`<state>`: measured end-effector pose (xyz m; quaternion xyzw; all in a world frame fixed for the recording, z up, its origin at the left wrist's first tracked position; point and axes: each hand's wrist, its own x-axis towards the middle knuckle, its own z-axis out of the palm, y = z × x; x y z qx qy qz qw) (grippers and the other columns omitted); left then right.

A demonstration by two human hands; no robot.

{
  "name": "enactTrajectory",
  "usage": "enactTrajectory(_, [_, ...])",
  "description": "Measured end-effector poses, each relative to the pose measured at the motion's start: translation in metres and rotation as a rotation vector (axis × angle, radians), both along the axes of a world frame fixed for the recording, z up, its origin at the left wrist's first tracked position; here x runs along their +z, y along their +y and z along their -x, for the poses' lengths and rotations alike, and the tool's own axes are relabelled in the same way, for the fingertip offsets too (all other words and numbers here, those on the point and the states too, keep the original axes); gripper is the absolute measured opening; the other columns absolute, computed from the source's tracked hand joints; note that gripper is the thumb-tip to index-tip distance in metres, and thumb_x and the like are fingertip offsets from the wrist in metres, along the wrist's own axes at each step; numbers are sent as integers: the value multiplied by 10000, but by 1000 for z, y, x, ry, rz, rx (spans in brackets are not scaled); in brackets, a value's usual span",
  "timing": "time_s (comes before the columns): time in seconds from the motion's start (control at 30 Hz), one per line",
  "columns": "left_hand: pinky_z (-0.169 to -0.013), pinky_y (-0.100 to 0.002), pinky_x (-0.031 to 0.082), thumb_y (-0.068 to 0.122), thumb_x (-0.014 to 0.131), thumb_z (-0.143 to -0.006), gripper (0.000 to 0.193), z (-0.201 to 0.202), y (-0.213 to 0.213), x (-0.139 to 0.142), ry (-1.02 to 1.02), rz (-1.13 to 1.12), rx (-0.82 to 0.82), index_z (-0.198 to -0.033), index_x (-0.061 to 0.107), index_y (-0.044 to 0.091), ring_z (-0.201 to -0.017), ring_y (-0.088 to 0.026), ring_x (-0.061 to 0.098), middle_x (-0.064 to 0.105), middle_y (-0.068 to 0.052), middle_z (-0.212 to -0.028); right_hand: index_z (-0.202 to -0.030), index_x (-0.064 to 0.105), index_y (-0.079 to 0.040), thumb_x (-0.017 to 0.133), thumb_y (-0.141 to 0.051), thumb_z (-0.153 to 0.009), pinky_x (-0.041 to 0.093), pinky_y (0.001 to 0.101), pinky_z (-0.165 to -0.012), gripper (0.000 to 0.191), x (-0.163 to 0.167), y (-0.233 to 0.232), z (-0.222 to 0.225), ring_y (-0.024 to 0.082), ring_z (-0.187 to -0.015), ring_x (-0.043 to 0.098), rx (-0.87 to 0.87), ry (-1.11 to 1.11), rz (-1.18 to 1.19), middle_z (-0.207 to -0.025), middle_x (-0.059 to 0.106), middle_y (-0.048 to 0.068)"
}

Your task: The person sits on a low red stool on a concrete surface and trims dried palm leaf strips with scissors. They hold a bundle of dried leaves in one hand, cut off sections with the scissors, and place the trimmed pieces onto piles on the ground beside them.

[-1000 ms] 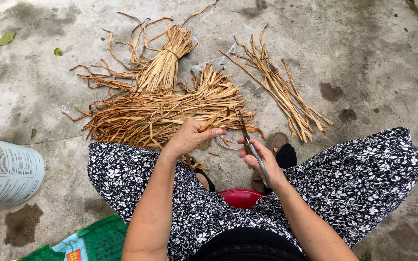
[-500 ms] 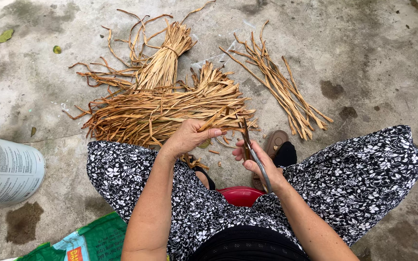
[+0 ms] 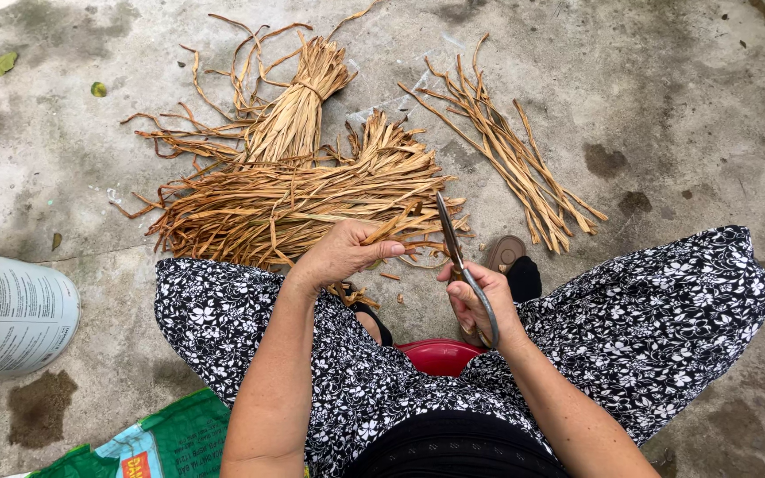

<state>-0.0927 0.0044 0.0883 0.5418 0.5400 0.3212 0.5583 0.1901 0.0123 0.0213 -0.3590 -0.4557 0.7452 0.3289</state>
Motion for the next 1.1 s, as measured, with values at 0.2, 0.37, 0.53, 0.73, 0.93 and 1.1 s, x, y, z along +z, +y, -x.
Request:
enactTrajectory(0.2, [-494, -227, 314, 294, 753, -995, 322, 16, -9, 4, -289, -30, -50, -911, 733, -16, -566, -29, 429, 539, 75, -646, -1167, 613, -10, 688, -535, -961, 435, 239, -534, 570, 7, 1, 2, 73, -580, 530, 0, 57, -128, -698, 548, -7])
enactTrajectory(0.37, [-479, -209, 321, 243, 739, -928, 306, 20, -16, 10, -470, 27, -92, -1125, 786, 14, -549, -18, 427, 682, 47, -775, -1273, 579, -33, 622, -756, -814, 544, 324, -838, 858, 24, -6, 11, 130, -856, 633, 253, -66, -123, -995, 666, 39])
enactTrajectory(0.53, [-483, -211, 341, 209, 762, -933, 303, 12, -17, 11, -483, 94, -222, -1123, 782, -27, -552, -17, 424, 764, -27, -902, -1382, 560, -29, 595, -796, -824, 498, 298, -804, 950, 27, 0, 14, 125, -857, 564, 292, 7, -116, -1036, 653, 40])
enactTrajectory(0.73, [-458, -210, 331, 210, 755, -898, 296, 6, -15, 11, -459, 195, -240, -1082, 775, -20, -522, -12, 409, 801, -18, -938, -1317, 632, 24, 652, -640, -928, 390, 227, -577, 770, 2, 5, 7, 77, -638, 478, 167, 137, -111, -744, 545, 3])
enactTrajectory(0.93, [-490, -198, 320, 254, 747, -966, 312, 5, -14, 11, -501, -16, -51, -1070, 785, -37, -545, -18, 409, 641, 35, -718, -1246, 597, -13, 748, -353, -932, 413, 186, -483, 487, 7, 1, 7, 42, -539, 497, 32, 151, -1, -763, 620, 17])
enactTrajectory(1.1, [-465, -197, 268, 302, 702, -1022, 317, -9, -14, 19, -867, -164, 50, -1003, 730, -13, -502, -30, 376, 481, 66, -601, -1289, 466, -66, 848, -158, -814, 532, 193, -709, 617, 22, -1, 31, 51, -810, 633, -14, -16, -249, -1246, 744, 99])
